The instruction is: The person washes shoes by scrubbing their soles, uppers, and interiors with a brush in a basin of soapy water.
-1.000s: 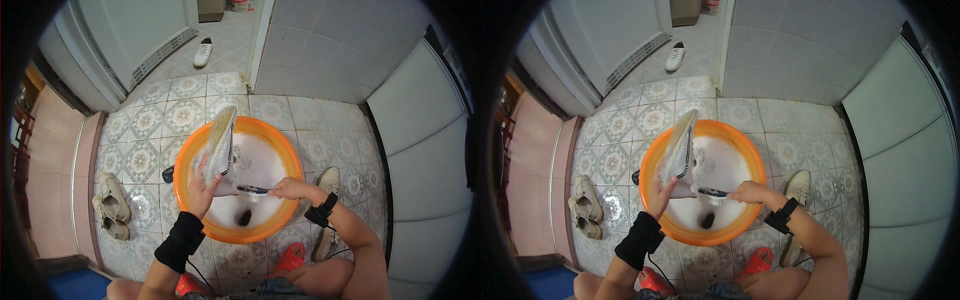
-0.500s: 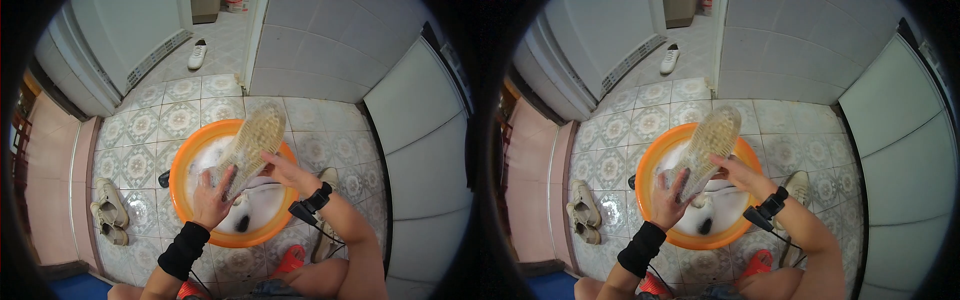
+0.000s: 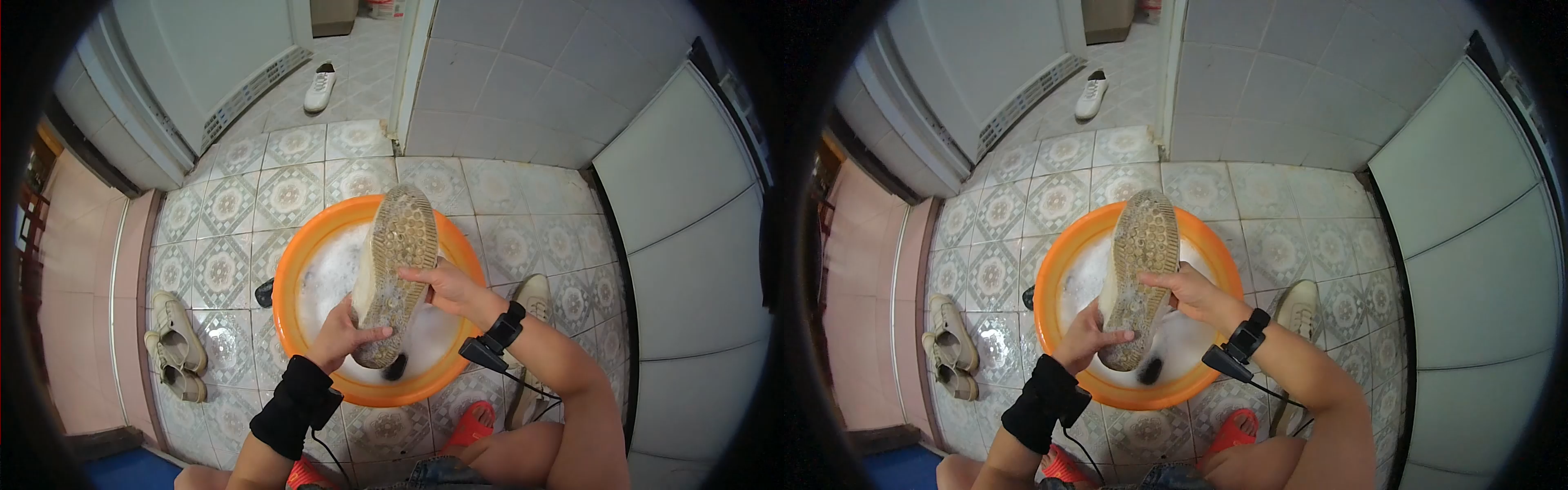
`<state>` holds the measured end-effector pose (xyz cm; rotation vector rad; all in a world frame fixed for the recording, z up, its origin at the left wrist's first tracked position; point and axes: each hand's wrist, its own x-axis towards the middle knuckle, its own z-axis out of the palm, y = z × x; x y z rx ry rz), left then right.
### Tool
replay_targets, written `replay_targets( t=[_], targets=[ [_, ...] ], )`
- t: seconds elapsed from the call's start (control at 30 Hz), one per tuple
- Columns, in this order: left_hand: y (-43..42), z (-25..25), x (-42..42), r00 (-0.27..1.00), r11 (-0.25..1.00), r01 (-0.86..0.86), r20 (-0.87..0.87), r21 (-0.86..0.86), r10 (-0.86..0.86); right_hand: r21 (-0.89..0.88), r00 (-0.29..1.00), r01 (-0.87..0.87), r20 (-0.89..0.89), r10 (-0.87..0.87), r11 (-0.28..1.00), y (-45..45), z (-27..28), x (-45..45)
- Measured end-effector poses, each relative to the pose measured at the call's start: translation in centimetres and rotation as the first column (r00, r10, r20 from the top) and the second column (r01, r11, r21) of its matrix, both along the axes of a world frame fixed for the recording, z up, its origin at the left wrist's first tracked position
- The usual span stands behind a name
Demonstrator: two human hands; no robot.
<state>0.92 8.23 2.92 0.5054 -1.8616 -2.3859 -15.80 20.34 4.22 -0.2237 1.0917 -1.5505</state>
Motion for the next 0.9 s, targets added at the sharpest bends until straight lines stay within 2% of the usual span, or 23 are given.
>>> replay_targets(
  t=[0.07,0.1,0.17,0.2,0.23,0.27,0.3,0.37,0.4,0.43,0.47,0.5,0.57,0.63,0.7,0.77,0.8,0.83,0.9],
  targets=[
    [0.1,0.1,0.3,0.991,0.938,-0.087,0.125,0.335,0.047,0.023,0.999,-0.027,-0.030,0.028,0.999,-0.2,-0.4,-0.1],
    [-0.1,0.0,0.4,0.990,0.939,-0.089,0.129,0.333,0.048,0.063,0.996,-0.049,-0.067,0.053,0.997,-0.2,-1.3,-0.5],
    [-0.8,-0.4,0.7,0.972,0.906,-0.200,0.194,0.372,0.135,0.098,0.991,-0.074,-0.102,0.084,0.992,0.2,-4.3,-1.2],
    [-1.0,-0.9,0.8,0.971,0.907,-0.205,0.196,0.368,0.140,0.281,0.656,-0.229,-0.663,0.361,0.932,0.9,-6.9,-1.2],
    [-1.2,-1.7,1.1,0.959,0.914,-0.242,0.224,0.325,0.174,0.506,-0.009,-0.214,-0.856,0.516,0.836,1.7,-8.4,-0.7],
    [-1.3,-2.2,1.3,0.945,0.918,-0.278,0.251,0.282,0.209,0.505,-0.009,-0.218,-0.857,0.515,0.835,2.7,-8.4,0.1],
    [-1.4,-2.5,1.5,0.944,0.917,-0.280,0.252,0.283,0.211,0.602,-0.351,-0.149,-0.774,0.528,0.784,3.8,-8.4,1.0],
    [-1.7,-2.8,1.9,0.919,0.927,-0.312,0.314,0.206,0.239,0.669,-0.647,-0.045,-0.585,0.489,0.742,4.0,-8.9,1.5],
    [-1.8,-2.9,2.1,0.918,0.926,-0.315,0.315,0.207,0.242,0.737,-0.389,-0.068,-0.640,0.662,0.673,3.3,-10.0,1.4],
    [-1.9,-3.1,2.4,0.906,0.941,-0.311,0.342,0.132,0.251,0.789,-0.100,-0.118,-0.614,0.783,0.603,2.9,-10.9,1.4],
    [-2.0,-3.2,2.5,0.893,0.951,-0.303,0.367,0.056,0.262,0.788,-0.103,-0.120,-0.614,0.782,0.603,2.8,-11.0,1.3],
    [-2.1,-3.4,2.6,0.891,0.951,-0.305,0.369,0.054,0.265,0.809,-0.104,-0.112,-0.587,0.803,0.577,2.7,-11.0,1.3],
    [-2.2,-4.3,2.9,0.916,0.954,-0.301,0.274,-0.011,0.292,0.829,-0.106,-0.110,-0.558,0.823,0.548,2.6,-10.0,1.4],
    [-2.7,-5.4,3.2,0.901,0.958,-0.279,0.327,-0.065,0.285,0.819,0.092,0.060,-0.574,0.814,0.571,2.7,-6.8,0.6],
    [-3.0,-5.2,3.3,0.883,0.960,-0.254,0.377,-0.118,0.280,0.819,0.087,0.115,-0.572,0.816,0.562,2.3,-5.7,-0.2],
    [-2.9,-4.9,3.3,0.825,0.941,-0.190,0.475,-0.280,0.308,0.781,0.199,0.185,-0.624,0.755,0.597,2.3,-3.3,-0.4],
    [-2.9,-5.4,3.3,0.824,0.941,-0.192,0.475,-0.278,0.308,0.736,0.219,0.148,-0.676,0.704,0.660,2.3,-2.5,-0.2],
    [-2.8,-6.0,3.3,0.828,0.927,-0.173,0.460,-0.333,0.320,0.737,0.218,0.149,-0.674,0.705,0.659,2.3,-1.7,0.3],
    [-2.6,-5.8,3.0,0.833,0.908,-0.153,0.443,-0.390,0.331,0.594,0.183,0.025,-0.794,0.580,0.804,1.7,-0.6,2.3]
  ],
)
